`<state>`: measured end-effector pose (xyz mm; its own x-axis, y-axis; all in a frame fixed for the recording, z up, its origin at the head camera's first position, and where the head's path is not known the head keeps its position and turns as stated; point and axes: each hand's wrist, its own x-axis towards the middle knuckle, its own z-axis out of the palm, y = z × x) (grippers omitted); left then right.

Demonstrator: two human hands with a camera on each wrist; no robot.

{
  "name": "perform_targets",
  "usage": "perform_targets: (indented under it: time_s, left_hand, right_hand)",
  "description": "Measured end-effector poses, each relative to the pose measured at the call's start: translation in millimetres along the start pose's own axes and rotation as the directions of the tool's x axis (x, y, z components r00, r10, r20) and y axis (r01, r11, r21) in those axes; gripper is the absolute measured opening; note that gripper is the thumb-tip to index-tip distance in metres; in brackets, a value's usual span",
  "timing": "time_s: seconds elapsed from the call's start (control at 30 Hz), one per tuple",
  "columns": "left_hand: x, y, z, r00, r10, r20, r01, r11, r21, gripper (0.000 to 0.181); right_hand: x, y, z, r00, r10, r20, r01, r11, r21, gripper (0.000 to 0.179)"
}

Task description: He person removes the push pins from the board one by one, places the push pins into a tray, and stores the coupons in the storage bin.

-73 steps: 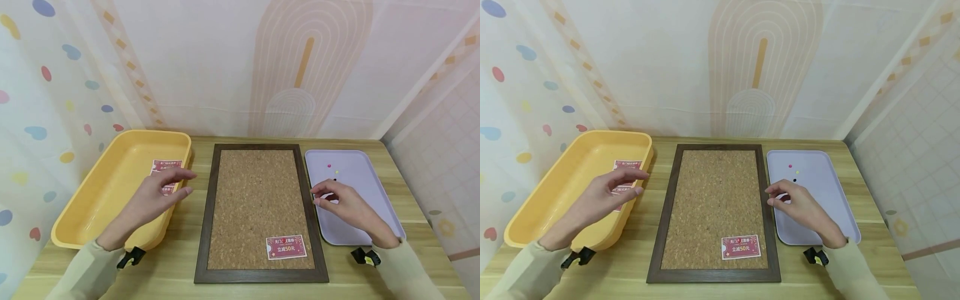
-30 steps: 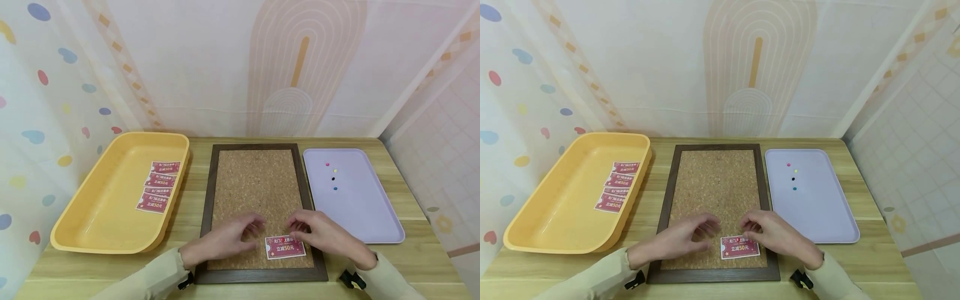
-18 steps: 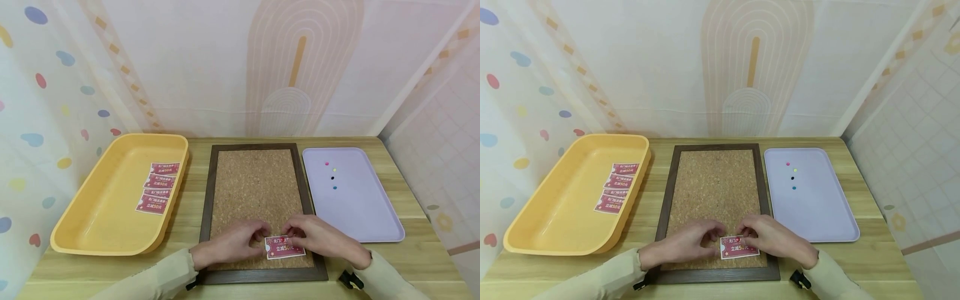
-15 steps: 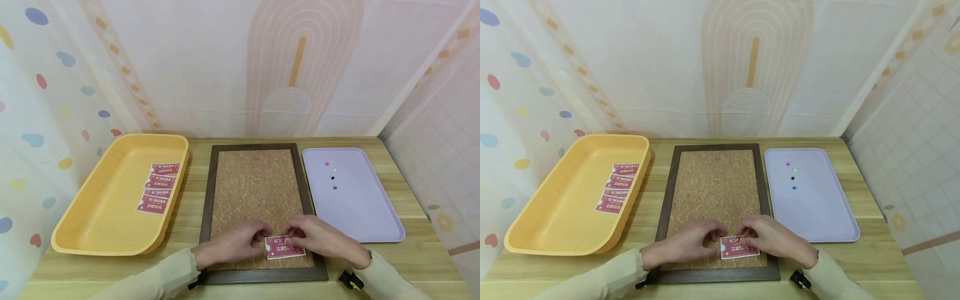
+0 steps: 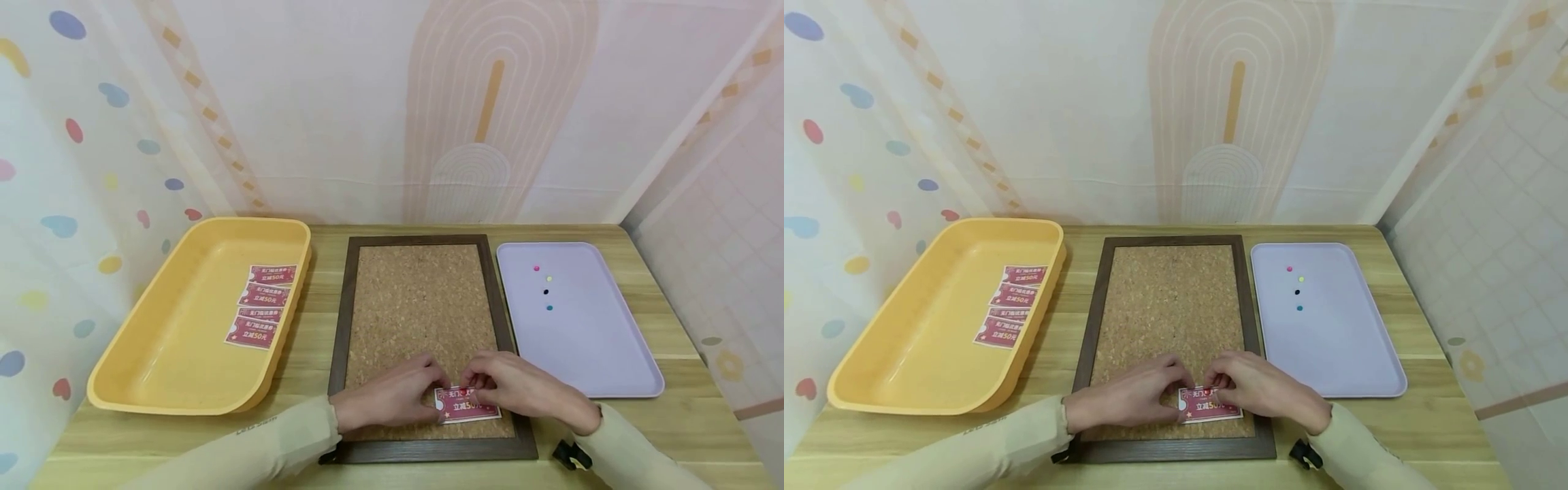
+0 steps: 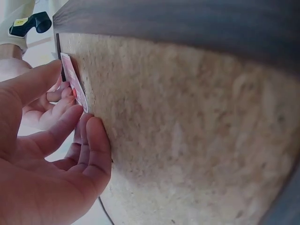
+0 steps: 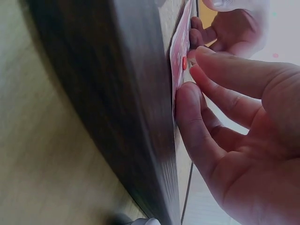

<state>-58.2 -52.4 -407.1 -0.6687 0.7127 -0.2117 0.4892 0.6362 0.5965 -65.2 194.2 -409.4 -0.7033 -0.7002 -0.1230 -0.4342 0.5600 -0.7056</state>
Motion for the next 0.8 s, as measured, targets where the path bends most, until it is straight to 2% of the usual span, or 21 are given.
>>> perform_targets:
  time_s: [0.53, 0.8]
  left_hand:
    - [7.2, 8.9, -0.7, 1.000, -0.003, 0.004, 0.002, 0.985, 0.171, 0.034]
    - [8.3, 9.6, 1.7, 1.000, -0.021, 0.005, 0.020, 0.978, 0.205, 0.033]
  right_hand:
    - [5.5, 0.5, 2.2, 1.000, -0.001, -0.016, 0.000, 0.997, -0.080, 0.011]
    - [9.8, 0.8, 6.0, 0.999, -0.008, -0.045, 0.003, 0.992, -0.124, 0.012]
